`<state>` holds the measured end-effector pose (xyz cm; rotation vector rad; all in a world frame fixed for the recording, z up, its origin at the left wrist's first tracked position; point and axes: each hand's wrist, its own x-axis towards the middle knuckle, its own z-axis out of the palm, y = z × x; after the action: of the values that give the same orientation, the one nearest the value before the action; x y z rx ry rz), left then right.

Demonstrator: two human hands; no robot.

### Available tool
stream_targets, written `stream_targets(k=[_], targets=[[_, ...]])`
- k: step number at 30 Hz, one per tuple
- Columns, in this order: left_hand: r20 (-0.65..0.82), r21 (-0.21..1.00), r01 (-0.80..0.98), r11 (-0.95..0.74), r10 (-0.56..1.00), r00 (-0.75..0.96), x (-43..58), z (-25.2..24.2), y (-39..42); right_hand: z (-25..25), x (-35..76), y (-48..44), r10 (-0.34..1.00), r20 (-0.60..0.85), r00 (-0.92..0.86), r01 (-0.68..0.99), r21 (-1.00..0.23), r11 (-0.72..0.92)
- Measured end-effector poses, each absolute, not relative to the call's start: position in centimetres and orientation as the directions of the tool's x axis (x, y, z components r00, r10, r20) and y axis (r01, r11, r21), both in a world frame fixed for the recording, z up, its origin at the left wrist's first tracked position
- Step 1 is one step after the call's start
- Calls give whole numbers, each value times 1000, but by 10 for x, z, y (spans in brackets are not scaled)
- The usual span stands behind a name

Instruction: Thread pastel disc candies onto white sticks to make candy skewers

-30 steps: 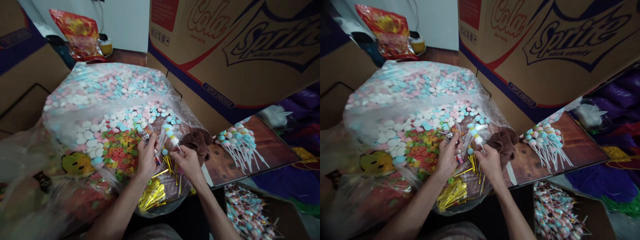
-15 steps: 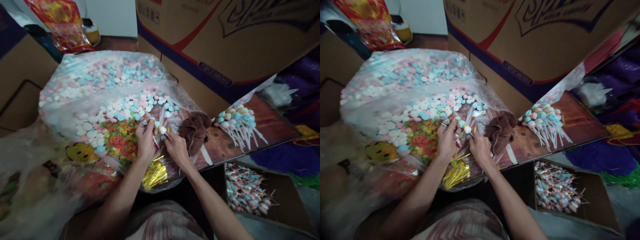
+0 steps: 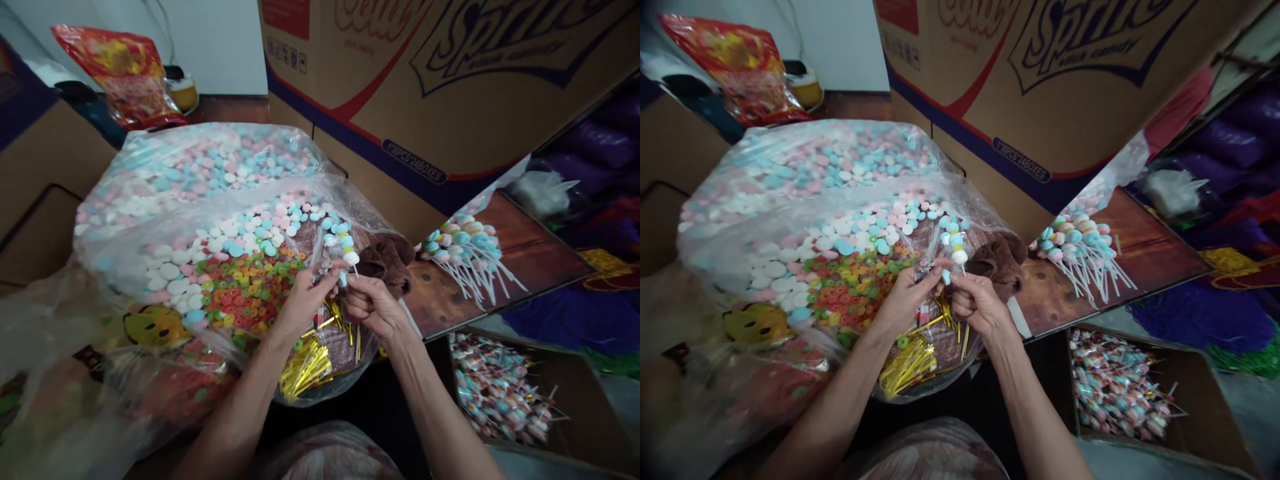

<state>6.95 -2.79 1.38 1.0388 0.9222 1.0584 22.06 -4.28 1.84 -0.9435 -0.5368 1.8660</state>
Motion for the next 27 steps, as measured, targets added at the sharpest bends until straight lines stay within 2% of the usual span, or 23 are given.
stream_targets(k=[3, 5, 8, 11, 14, 20, 27], targets=[[-73, 967, -217, 132, 963, 259, 74, 13, -29, 17, 219, -43, 902, -355, -246, -529, -730, -432], [-88, 964, -227, 139, 971, 221, 76, 12, -28, 16, 218, -45, 928, -340, -153, -481, -795, -370], [-190, 916, -346, 203, 979, 71, 76, 11, -25, 13, 218, -55, 961, -275, 8, -377, -891, -252], [-294, 843, -492, 217, 952, -85, 73, 11, -20, 10, 224, -72, 971, -238, 40, -241, -945, -221], [-339, 805, -558, 202, 928, -152, 71, 11, -18, 9, 228, -88, 975, -217, 49, -46, -976, -215], [-326, 754, -617, 226, 944, -53, 74, 14, -21, 11, 227, -102, 991, -132, 14, 202, -970, -132], [-216, 826, -535, 177, 976, -12, 72, 14, -22, 13, 225, -103, 988, -131, 77, 289, -946, -148]])
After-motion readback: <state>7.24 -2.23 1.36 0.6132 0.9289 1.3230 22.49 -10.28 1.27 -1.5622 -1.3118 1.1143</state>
